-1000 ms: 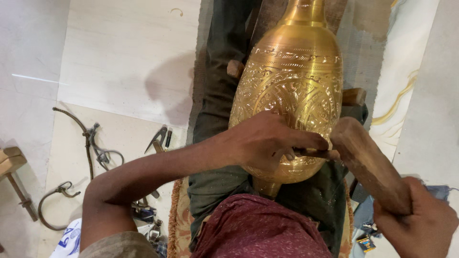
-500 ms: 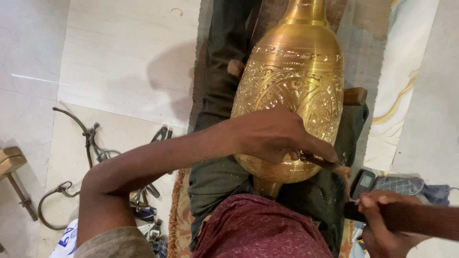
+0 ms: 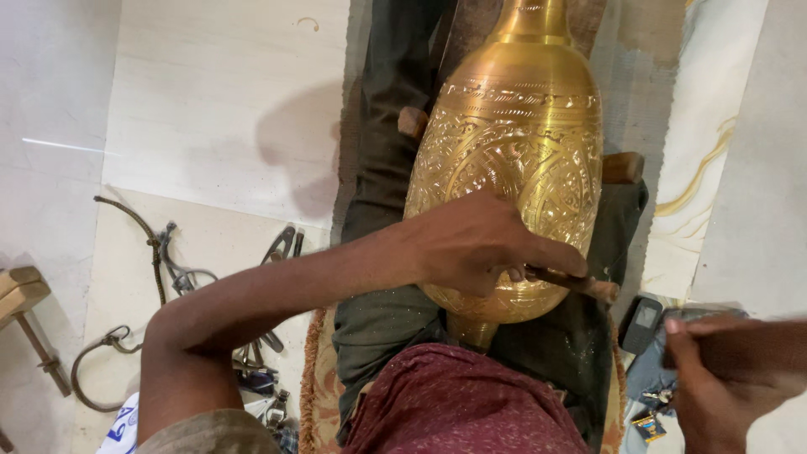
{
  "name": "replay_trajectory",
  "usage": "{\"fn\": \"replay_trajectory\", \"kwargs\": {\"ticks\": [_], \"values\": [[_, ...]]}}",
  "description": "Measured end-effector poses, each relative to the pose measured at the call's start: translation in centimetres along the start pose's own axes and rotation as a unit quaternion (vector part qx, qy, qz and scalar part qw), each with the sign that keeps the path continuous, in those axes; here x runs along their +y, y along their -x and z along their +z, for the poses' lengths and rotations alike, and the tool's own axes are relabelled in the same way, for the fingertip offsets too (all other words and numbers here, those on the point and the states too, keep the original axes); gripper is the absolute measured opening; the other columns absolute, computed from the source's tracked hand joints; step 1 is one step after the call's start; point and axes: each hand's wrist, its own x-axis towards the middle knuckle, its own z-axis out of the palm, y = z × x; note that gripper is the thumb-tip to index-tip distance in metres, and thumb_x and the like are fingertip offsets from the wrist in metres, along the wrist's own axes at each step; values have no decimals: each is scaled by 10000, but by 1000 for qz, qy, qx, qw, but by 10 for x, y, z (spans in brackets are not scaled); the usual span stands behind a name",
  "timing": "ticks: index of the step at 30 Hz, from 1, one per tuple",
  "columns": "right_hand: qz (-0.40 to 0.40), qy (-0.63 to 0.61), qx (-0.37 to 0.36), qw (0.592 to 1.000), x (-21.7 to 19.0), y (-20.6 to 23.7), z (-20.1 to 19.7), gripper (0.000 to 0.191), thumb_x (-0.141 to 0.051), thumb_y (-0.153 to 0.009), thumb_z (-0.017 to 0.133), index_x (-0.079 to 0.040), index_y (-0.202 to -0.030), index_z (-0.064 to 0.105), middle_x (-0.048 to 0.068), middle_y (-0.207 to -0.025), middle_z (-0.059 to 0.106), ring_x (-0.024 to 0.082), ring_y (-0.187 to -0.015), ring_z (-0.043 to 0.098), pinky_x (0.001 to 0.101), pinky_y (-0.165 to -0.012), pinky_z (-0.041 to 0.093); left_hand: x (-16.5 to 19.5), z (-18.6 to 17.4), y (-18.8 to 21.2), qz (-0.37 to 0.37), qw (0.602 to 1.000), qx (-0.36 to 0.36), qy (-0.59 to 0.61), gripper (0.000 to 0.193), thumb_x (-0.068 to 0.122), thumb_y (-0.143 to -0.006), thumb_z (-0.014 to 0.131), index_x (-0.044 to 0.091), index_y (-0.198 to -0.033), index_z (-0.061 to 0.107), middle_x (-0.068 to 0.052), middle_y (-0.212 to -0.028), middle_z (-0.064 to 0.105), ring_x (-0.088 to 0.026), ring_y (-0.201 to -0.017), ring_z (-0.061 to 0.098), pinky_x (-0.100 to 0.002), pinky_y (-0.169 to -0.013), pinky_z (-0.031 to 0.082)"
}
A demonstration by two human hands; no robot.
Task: The person uses a metal chisel and a wooden mallet to engrave intricate patterns onto a brass vase. They repeatedly strike the chisel to create detailed designs on the vase's surface.
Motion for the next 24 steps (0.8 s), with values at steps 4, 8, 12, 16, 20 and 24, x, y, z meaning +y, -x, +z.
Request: {"fn": "replay_trajectory", "kwargs": {"ticks": [4, 8, 12, 16, 20, 24], "values": [[-50, 111, -74, 990, -9, -11, -15, 173, 122, -895, 780, 21, -989, 676, 123, -912, 670, 143, -805, 626, 273, -737, 490, 9, 1, 3, -56, 998, -10, -23, 763, -79, -800, 639, 367, -1415, 566, 19, -841, 766, -113, -542, 641, -279, -427, 505], [-38, 12, -67, 997, -31, -23, 4, 205, 10, -873, 777, -53, -988, 620, 72, -842, 676, 115, -783, 653, 267, -800, 533, 11, -3, 3, -87, 995, -15, -36, 723, 2, -809, 695, 383, -1411, 570, 7, -729, 719, -118, -492, 597, -274, -413, 492], [-103, 369, -92, 919, -63, -33, -6, 328, 89, -601, 849, 36, -870, 669, 184, -635, 638, 292, -640, 562, 452, -946, 466, 13, -1, 14, -74, 997, 11, -13, 529, 189, -931, 749, 338, -1410, 580, 6, -723, 689, -117, -482, 586, -282, -419, 487], [-23, 54, -54, 997, -79, -30, 12, 262, -111, -768, 829, -110, -875, 590, 43, -762, 684, 140, -713, 649, 364, -859, 508, 6, 1, 22, -41, 998, 54, 8, 580, 276, -870, 806, 319, -1402, 581, 12, -670, 687, -107, -499, 602, -311, -458, 482], [-18, 91, -32, 995, -81, -35, 18, 268, -226, -718, 832, -149, -863, 620, 15, -730, 657, 118, -691, 630, 369, -866, 489, 2, -2, 21, -3, 998, 69, -14, 554, 241, -905, 796, 319, -1406, 572, 22, -826, 735, -105, -523, 601, -290, -477, 493], [-84, 457, -95, 880, -63, -30, -7, 360, -25, -542, 901, -21, -851, 715, 132, -683, 667, 277, -659, 595, 471, -933, 484, 2, 3, 16, -73, 997, 9, 12, 670, 168, -813, 783, 379, -1406, 554, 35, -701, 724, -84, -514, 627, -270, -422, 487]]}}
